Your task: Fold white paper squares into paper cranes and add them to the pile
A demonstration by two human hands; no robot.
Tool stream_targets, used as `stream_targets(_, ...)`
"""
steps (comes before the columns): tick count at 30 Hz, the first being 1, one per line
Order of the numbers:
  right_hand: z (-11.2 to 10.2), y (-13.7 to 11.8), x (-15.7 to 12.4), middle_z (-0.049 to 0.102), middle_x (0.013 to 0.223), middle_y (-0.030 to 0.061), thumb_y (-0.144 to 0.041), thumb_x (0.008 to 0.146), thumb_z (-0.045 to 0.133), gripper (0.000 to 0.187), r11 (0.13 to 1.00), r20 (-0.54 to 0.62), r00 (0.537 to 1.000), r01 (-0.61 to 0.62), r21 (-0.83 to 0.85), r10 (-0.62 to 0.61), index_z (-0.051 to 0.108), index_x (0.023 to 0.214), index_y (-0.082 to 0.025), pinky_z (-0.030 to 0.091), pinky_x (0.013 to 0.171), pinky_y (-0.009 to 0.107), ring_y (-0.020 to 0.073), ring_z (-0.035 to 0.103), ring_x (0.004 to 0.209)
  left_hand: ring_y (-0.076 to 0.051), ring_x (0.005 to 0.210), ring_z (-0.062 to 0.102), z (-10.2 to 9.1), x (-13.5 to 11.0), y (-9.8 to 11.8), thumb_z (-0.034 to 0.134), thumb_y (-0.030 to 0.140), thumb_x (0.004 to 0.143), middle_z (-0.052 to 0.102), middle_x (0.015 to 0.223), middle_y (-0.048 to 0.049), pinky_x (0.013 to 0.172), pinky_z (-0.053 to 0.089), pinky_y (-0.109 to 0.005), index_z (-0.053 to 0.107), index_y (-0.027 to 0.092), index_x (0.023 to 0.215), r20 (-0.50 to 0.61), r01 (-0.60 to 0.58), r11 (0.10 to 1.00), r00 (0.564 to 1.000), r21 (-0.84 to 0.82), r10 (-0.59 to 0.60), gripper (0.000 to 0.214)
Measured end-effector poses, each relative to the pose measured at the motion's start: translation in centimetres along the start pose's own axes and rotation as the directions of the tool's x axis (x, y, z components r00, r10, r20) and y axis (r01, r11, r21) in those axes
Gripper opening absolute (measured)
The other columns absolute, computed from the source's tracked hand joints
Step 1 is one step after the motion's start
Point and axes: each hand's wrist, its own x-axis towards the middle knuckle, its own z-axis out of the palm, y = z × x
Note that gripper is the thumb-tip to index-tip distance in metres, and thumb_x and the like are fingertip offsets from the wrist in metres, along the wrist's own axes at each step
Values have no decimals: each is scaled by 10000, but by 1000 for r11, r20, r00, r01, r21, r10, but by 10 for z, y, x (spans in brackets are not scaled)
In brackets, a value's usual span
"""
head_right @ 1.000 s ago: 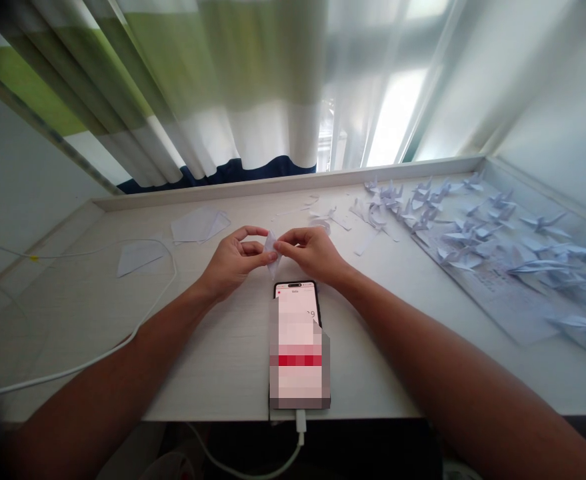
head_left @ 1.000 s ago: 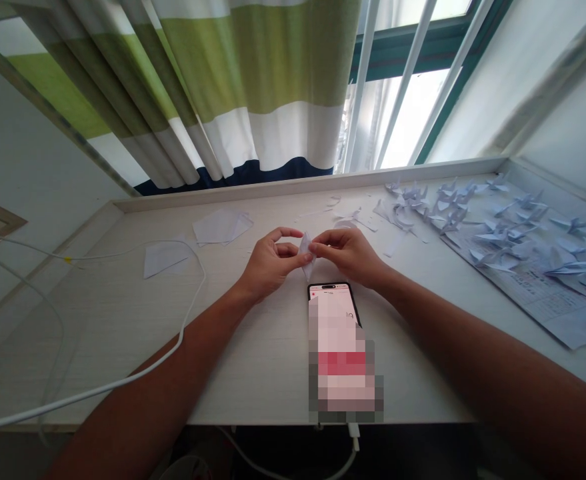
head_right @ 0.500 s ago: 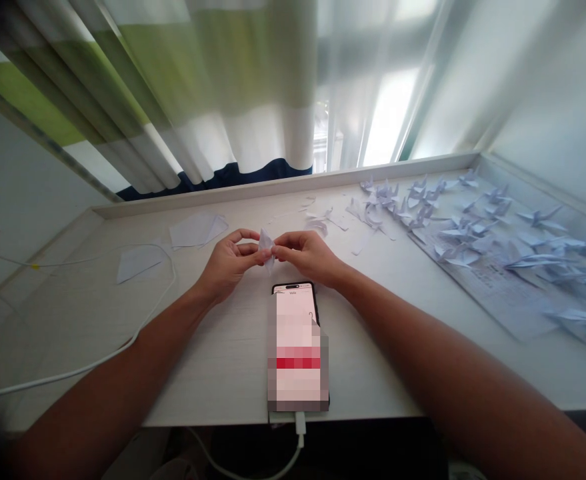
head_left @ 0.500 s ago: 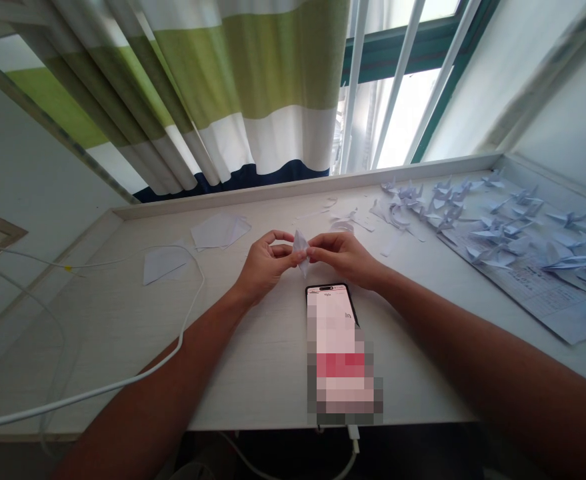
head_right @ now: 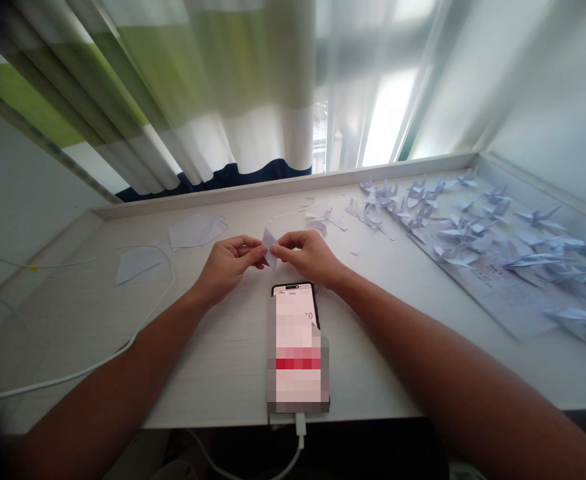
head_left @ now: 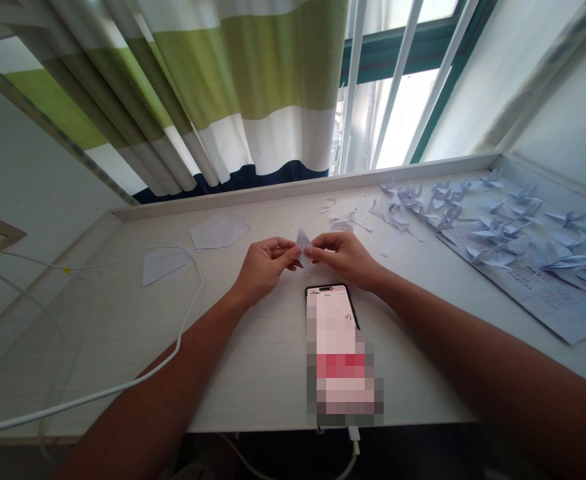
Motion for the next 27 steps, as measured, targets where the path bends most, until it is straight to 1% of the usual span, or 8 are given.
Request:
stream_targets(4, 1, 2, 1, 724, 785, 54, -497, 811, 787, 330, 996, 35, 998, -54, 76, 51, 769, 786, -168, 542, 770, 349, 177, 646, 745, -215, 716, 735, -1, -1, 1, 860, 519, 765, 782, 793, -78, 705, 555, -342, 770, 164, 858, -3, -36, 998, 999, 56, 37, 378)
stream_targets(7, 1, 3, 1, 712, 757, 45, -520, 815, 775, 355, 994, 37, 997, -74, 80, 71, 760, 769, -169, 528, 761, 335, 171, 643, 737, -202, 702, 723, -1, -1, 1, 842, 508, 787, 768, 758, -70, 696, 549, -327, 773, 159, 840, -7, -52, 996, 999, 78, 52, 360)
stream_targets(11, 2, 4, 1, 689, 726, 25, -467, 854, 725, 313, 998, 40, 998, -42, 51, 40, 740, 765, -168, 500, 721, 305, 152, 621, 705, -189, 698, 715, -1, 0, -1, 836, 494, 794, 768, 744, -64, 697, 549, -312, 773, 156, 838, 3, -50, 994, 999, 94, 50, 346)
stream_targets(16, 6, 0, 0, 677, 733, 10, -389, 862, 693, 238, 999, -13, 1000, -4, 47, 5, 720, 782, -166, 474, 676, 287, 141, 602, 683, -188, 689, 718, 0, 0, -2, 810, 485, 815, 772, 733, -62, 692, 546, -305, 774, 156, 832, 26, -65, 991, 998, 114, 63, 332)
stream_targets(20, 6, -7, -2, 690, 719, 14, -335, 874, 659, 219, 998, -1, 999, 47, -33, -47, 738, 760, -165, 464, 683, 286, 142, 599, 686, -189, 675, 721, -1, -1, -1, 775, 442, 850, 770, 715, -54, 663, 529, -295, 772, 165, 817, 20, -96, 983, 995, 157, 94, 279)
stream_targets(23, 4, -7, -1, 702, 722, 21, -317, 877, 645, 214, 995, 18, 999, 53, -86, -52, 746, 764, -166, 458, 682, 290, 149, 607, 693, -190, 683, 729, -1, -2, -1, 756, 420, 867, 775, 722, -52, 685, 537, -297, 769, 170, 818, 39, -119, 974, 993, 194, 114, 255)
stream_targets(25, 4, -5, 0, 713, 735, 30, -333, 878, 648, 219, 997, 27, 999, 39, -71, -37, 747, 779, -165, 471, 686, 295, 157, 624, 700, -192, 687, 735, -1, -1, -1, 749, 422, 872, 778, 729, -58, 686, 540, -298, 765, 166, 834, 47, -120, 971, 993, 208, 113, 259)
stream_targets(27, 4, -2, 1, 729, 754, 41, -359, 880, 658, 231, 999, 34, 999, 29, -28, -28, 748, 796, -164, 498, 705, 303, 167, 648, 716, -196, 670, 734, -1, -1, -1, 747, 433, 872, 772, 710, -63, 663, 537, -297, 754, 159, 842, 31, -104, 973, 995, 204, 99, 275)
